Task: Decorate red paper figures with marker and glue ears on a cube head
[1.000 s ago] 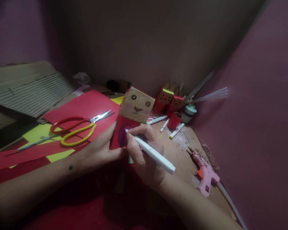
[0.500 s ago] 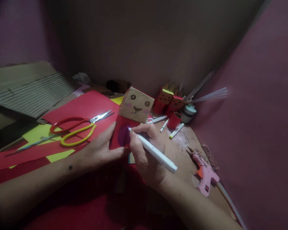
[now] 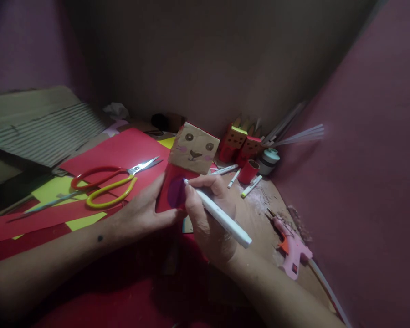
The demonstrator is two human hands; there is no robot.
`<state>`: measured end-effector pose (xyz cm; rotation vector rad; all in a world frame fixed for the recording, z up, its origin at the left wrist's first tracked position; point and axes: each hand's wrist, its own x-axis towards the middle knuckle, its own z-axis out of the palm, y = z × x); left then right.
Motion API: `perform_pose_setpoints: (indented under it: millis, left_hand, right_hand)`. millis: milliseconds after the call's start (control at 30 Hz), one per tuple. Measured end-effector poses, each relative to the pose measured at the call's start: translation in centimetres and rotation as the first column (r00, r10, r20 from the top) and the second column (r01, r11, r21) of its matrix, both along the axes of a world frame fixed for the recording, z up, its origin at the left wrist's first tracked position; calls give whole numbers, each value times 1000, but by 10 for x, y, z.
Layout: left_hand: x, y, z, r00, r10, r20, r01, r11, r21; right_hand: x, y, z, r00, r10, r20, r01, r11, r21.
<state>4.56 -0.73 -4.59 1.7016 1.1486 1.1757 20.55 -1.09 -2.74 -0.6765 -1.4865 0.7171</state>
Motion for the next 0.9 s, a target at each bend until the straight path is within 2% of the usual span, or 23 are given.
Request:
perform_pose_setpoints:
  millis: [400,633,900]
  left_hand:
    - [0,2,-5,1000,-2,11,2,1000,2]
    - [0,2,-5,1000,-20,23,19,999,27]
    - [0,2,-4,999,-45,27,43,998,45]
  right_hand:
    - [1,0,1,998,-40,57,41,999,-16]
    - [4,-1,-1,994,-29,103,29,1000,-4]
    - [1,-2,-1,997,12,80,-12,1000,5]
